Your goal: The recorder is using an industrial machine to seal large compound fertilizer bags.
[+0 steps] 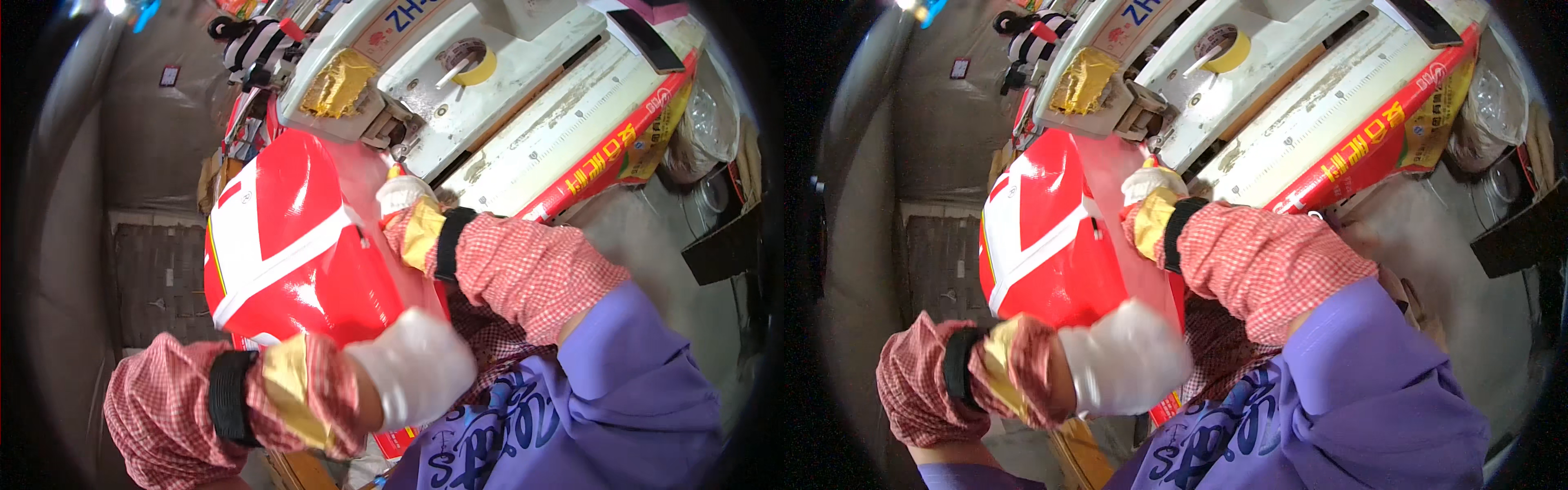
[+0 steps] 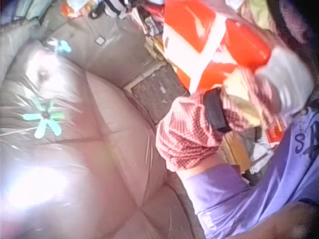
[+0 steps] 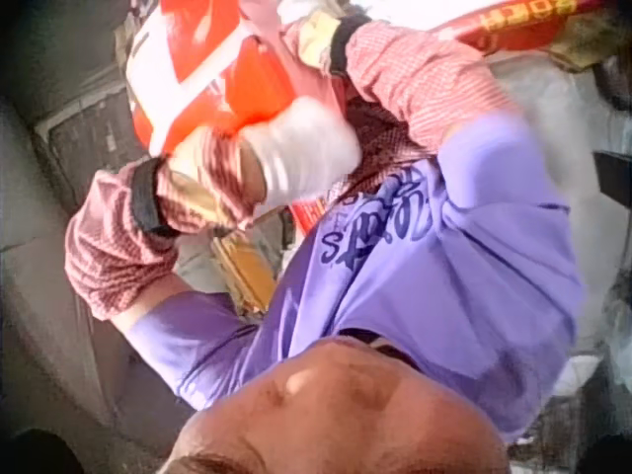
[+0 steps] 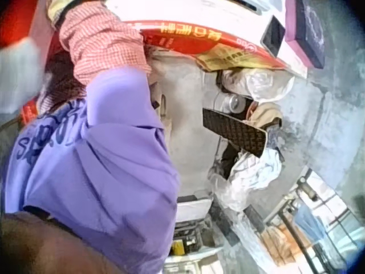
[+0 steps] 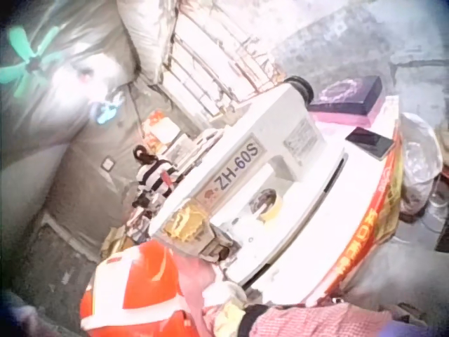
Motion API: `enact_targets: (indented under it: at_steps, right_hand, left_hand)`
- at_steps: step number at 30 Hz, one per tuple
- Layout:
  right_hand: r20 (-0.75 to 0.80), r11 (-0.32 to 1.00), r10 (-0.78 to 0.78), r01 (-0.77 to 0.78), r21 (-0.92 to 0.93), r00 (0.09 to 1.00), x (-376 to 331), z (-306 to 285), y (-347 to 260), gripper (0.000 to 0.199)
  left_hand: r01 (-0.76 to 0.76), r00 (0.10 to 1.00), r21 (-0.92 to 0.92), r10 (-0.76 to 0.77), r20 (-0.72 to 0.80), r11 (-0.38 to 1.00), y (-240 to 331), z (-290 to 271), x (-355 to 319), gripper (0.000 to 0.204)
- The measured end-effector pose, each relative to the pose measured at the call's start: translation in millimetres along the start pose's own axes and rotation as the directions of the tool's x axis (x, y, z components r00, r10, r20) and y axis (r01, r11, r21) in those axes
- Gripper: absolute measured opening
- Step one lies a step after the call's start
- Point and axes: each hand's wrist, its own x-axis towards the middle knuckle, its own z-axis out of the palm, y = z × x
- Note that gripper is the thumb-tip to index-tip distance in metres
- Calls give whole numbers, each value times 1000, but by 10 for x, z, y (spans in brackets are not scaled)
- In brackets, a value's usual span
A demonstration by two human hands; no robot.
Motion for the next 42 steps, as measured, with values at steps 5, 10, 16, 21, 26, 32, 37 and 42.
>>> enact_targets:
  at_steps: [5, 10, 16, 21, 26, 32, 37, 42]
  right_hand:
    - [-192, 198, -518, 335, 921, 834, -82, 423, -243, 20]
    - [-244, -55, -843, 373, 926, 480, -46, 382, 41, 28]
    - [-107, -63, -858, 104, 993, 502, -152, 430, 231, 37]
    - [6, -540, -821, -782, 311, 570, -235, 650, 30, 44]
    - [-1, -490, -785, -620, 612, 620, -112, 515, 177, 29]
    - [36, 276, -899, 500, 821, 437, 125, -121, 814, 23]
    - [56, 460, -833, 634, 622, 550, 283, -593, 930, 19]
    - [298, 526, -839, 538, 659, 456, 569, -602, 668, 27]
  left_hand:
    - [227, 965, 165, -245, 93, 960, -503, -382, 72, 22]
    - [494, 705, 467, -653, 279, 733, -812, -983, -492, 30]
    - [83, 880, 90, -115, 462, 992, -62, -280, -264, 20]
    - [183, 972, 87, -167, -163, 979, -87, 55, 23, 11]
    - [270, 945, 255, -306, 112, 929, -409, -285, -60, 12]
    - [318, 947, 368, -276, -163, 874, -912, -819, -577, 12]
    - [-58, 973, 297, 120, -197, 953, -268, 153, -220, 9]
    - [278, 895, 187, -183, -408, 942, -729, 343, 58, 8]
